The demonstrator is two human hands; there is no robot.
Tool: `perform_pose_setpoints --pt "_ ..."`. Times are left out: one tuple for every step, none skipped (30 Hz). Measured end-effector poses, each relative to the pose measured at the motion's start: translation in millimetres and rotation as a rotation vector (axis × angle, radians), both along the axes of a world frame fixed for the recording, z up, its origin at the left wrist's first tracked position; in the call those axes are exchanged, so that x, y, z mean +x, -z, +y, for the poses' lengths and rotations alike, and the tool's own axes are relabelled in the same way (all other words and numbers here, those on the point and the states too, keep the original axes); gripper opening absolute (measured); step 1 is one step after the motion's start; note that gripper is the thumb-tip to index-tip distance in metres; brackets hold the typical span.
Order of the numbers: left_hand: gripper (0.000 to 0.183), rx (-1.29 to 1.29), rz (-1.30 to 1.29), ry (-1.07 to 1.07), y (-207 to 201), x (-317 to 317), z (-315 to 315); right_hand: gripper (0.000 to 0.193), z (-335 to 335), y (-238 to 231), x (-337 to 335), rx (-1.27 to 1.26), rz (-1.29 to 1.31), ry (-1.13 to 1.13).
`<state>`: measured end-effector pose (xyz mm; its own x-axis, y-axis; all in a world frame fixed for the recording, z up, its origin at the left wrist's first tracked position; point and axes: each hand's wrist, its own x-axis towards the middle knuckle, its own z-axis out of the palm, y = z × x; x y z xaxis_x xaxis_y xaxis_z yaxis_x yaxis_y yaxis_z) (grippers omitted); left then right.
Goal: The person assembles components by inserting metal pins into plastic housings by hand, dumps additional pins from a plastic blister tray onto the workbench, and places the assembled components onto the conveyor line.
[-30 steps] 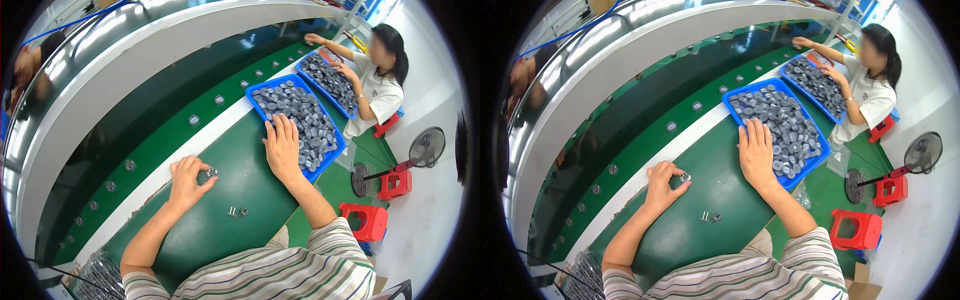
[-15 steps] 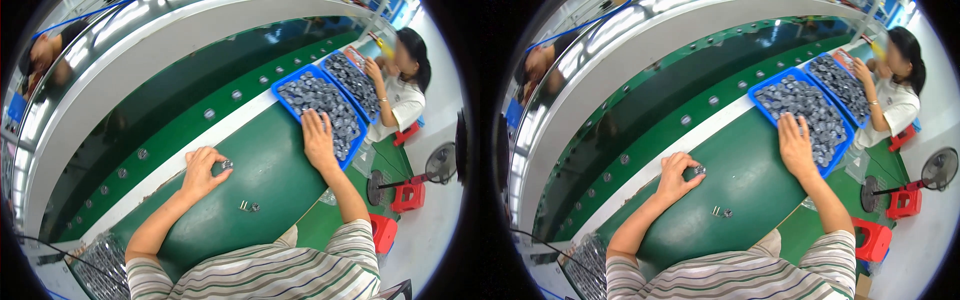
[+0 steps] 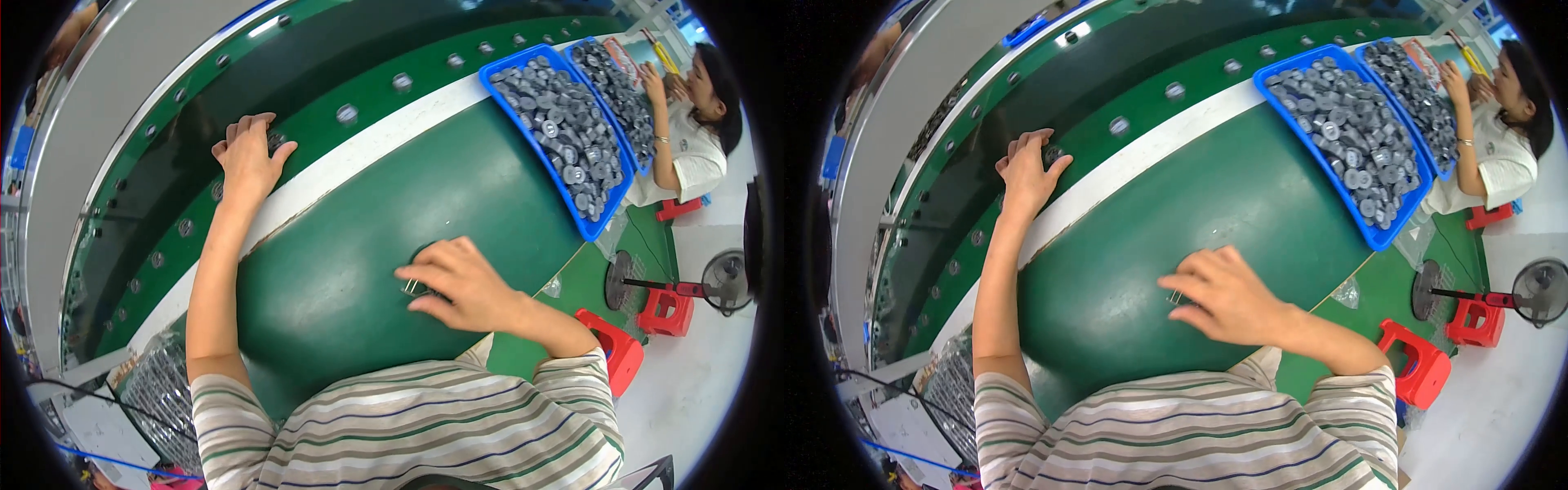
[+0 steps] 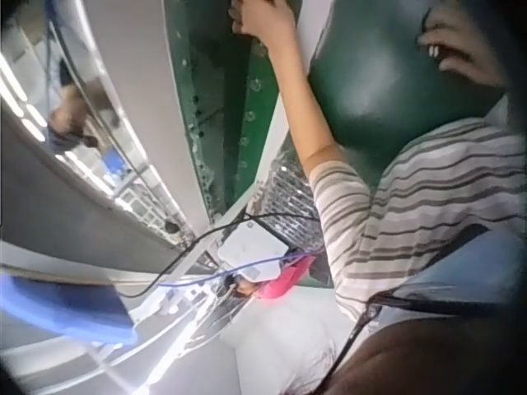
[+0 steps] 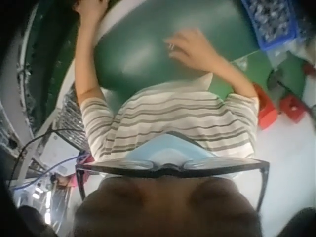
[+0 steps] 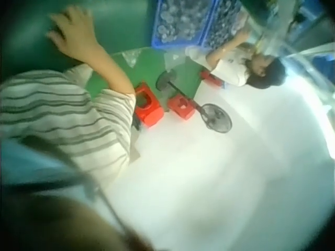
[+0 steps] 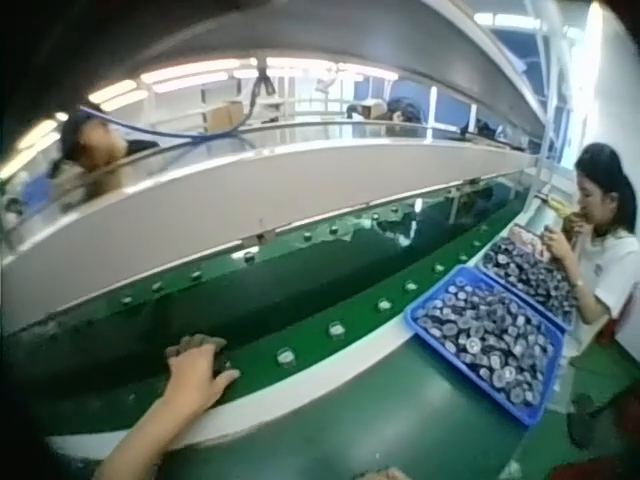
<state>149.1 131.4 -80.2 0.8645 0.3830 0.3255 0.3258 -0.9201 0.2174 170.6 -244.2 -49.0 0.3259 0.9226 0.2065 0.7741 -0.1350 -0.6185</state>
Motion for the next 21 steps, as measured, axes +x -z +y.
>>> perform_pose_setpoints --pt "0.047 0.044 -0.069 0.045 -1.4 6.6 -9.6 0.034 4.7 0.4 -4.7 -0.015 0.010 -0.015" --pt "0.047 0.042 -0.092 0.061 -1.8 11.6 -18.7 0.034 9.5 4.6 -8.2 -0.018 -0.012 0.001" --pt "0.053 0.030 -0.092 0.130 -1.6 14.3 -29.5 0.026 13.0 10.0 -11.6 -0.004 -0.025 -0.027" --pt "0.059 0.021 -0.092 0.199 -1.0 19.1 -39.2 0.020 16.6 13.3 -10.6 0.010 -0.038 -0.055" --pt "0.055 -0.027 -0.068 0.230 -1.0 20.8 -44.7 0.015 22.0 13.5 -7.9 0.059 0.089 -0.063" --pt "0.048 -0.059 -0.072 0.231 5.4 25.8 -44.4 0.015 23.5 10.9 -0.1 0.062 0.075 -0.063" --pt "0.043 -0.086 -0.083 0.225 11.7 29.7 -43.5 0.015 26.2 8.1 12.9 0.124 -0.123 0.040" --pt "0.038 -0.112 -0.087 0.218 13.1 32.4 -44.8 0.015 28.7 8.2 24.9 0.189 -0.312 0.143" --pt "0.038 -0.106 -0.089 0.213 12.5 34.8 -44.8 0.016 26.1 12.7 36.9 0.174 -0.520 0.195" --pt "0.034 -0.161 -0.093 0.221 12.2 36.4 -44.3 0.016 23.8 17.3 40.4 0.182 -0.518 0.189" --pt "0.030 -0.219 -0.094 0.227 7.9 36.9 -47.9 0.018 22.0 20.5 43.4 0.134 -0.558 0.182" --pt "0.030 -0.215 -0.089 0.216 3.5 34.3 -50.6 0.020 20.8 23.0 45.6 0.086 -0.596 0.174" --pt "0.027 -0.200 -0.115 0.233 -1.5 29.5 -52.9 0.020 18.8 23.5 47.1 0.093 -0.588 0.164" --pt "0.025 -0.188 -0.142 0.254 -9.6 25.8 -56.8 0.021 17.5 19.0 49.0 0.129 -0.520 0.174" --pt "0.024 -0.209 -0.126 0.271 -13.4 19.9 -62.0 0.022 16.5 14.3 50.9 0.161 -0.450 0.184" --pt "0.024 -0.209 -0.121 0.263 -13.9 11.6 -69.3 0.024 17.7 11.7 52.0 0.192 -0.380 0.195" --pt "0.024 -0.278 -0.118 0.357 -15.3 1.9 -77.8 0.021 23.2 10.8 55.0 0.245 -0.292 0.273" --pt "0.024 -0.349 -0.119 0.453 -16.1 -6.7 -85.0 0.021 27.5 11.8 60.1 0.249 -0.288 0.268" --pt "0.025 -0.392 -0.056 0.472 -14.0 -13.3 -91.4 0.018 30.7 13.7 65.8 0.203 -0.264 0.209" --pt "0.027 -0.439 0.007 0.494 -8.1 -18.4 -97.3 0.015 33.7 15.1 69.1 0.152 -0.241 0.153" --pt "0.029 -0.468 0.005 0.520 -4.4 -23.0 -102.4 0.015 38.7 13.9 69.8 0.141 -0.207 0.156"
